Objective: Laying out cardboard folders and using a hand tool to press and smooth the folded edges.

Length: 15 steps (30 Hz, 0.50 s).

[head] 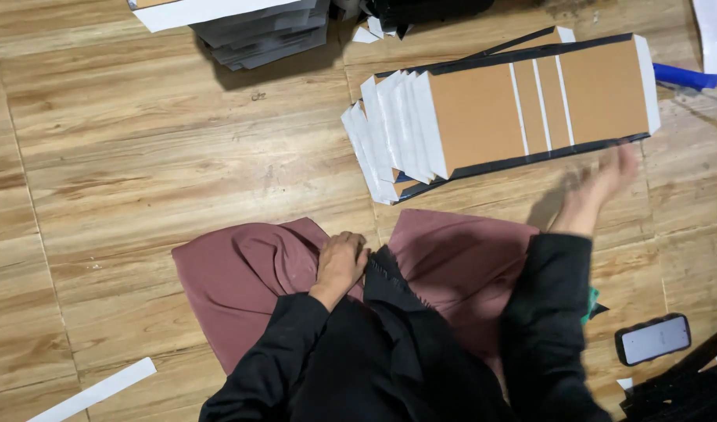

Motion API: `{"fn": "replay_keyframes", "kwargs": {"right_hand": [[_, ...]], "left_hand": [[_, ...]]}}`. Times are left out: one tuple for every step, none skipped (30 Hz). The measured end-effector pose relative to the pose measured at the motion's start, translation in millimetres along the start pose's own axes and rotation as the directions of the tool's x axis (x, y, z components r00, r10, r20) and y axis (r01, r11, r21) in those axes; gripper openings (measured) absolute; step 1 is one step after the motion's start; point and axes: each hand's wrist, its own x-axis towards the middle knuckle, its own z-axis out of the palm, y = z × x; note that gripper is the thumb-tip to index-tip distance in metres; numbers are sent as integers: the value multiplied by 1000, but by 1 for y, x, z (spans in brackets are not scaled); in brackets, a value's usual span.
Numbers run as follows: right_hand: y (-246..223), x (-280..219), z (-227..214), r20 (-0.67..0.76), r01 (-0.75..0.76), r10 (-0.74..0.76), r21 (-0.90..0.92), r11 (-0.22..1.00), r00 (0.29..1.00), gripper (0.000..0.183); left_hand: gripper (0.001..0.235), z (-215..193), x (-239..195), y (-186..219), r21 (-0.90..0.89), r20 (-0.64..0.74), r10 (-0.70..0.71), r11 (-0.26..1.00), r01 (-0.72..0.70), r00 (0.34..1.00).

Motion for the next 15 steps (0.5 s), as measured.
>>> {"fn": "replay_keyframes", "kwargs": {"right_hand": [[2, 8, 19, 342, 469, -395, -169, 867, 853, 49], [4, 15, 39, 667, 848, -585, -139, 511, 461, 18], [1, -9, 62, 672, 847, -579, -139, 514, 462, 18], [-2, -33, 86, 857, 874, -329, -243, 421, 396, 32], [-5, -57, 111, 945, 906, -31, -302, 298, 325, 49], [4, -56, 131, 947, 905, -25, -300, 301, 322, 49], [13, -54, 153, 972, 976, 161, -190, 108, 172, 71], [23, -52, 174, 930, 998, 364, -32, -60, 52, 95], [21, -73, 190, 927, 998, 371, -29, -56, 47, 95], [19, -93, 206, 831, 970, 520, -86, -228, 196, 98], [18, -115, 223, 702, 910, 618, -107, -401, 355, 103], [26, -104, 234, 701, 913, 623, -101, -396, 347, 103], [35, -95, 244, 703, 901, 627, -45, -430, 335, 106], [44, -86, 254, 705, 886, 632, 10, -463, 322, 109], [43, -83, 258, 701, 890, 639, 14, -456, 316, 109]], "left_hand": [[20, -7, 2, 3, -195, 45, 25, 981, -16, 999], [23, -15, 4, 6, -384, 82, 59, 923, -23, 995], [23, -8, 8, 8, -384, 84, 52, 923, -16, 995], [23, -2, 12, 10, -486, 85, 91, 873, -39, 992], [23, 4, 18, 12, -582, 79, 129, 811, -59, 988], [23, 11, 21, 15, -582, 80, 121, 812, -52, 989], [23, 18, 25, 18, -622, 82, 144, 780, -63, 986], [26, 26, 29, 21, -661, 82, 168, 747, -72, 982], [26, 24, 31, 26, -662, 84, 159, 747, -65, 984], [24, 22, 33, 31, -688, 88, 169, 723, -63, 982], [22, 19, 36, 34, -712, 90, 179, 700, -63, 980], [22, 30, 38, 37, -710, 90, 170, 702, -57, 981], [23, 40, 40, 38, -754, 53, 164, 653, -68, 985], [24, 50, 41, 40, -794, 16, 155, 602, -82, 988], [24, 48, 48, 49, -793, 21, 146, 605, -72, 989]]}}
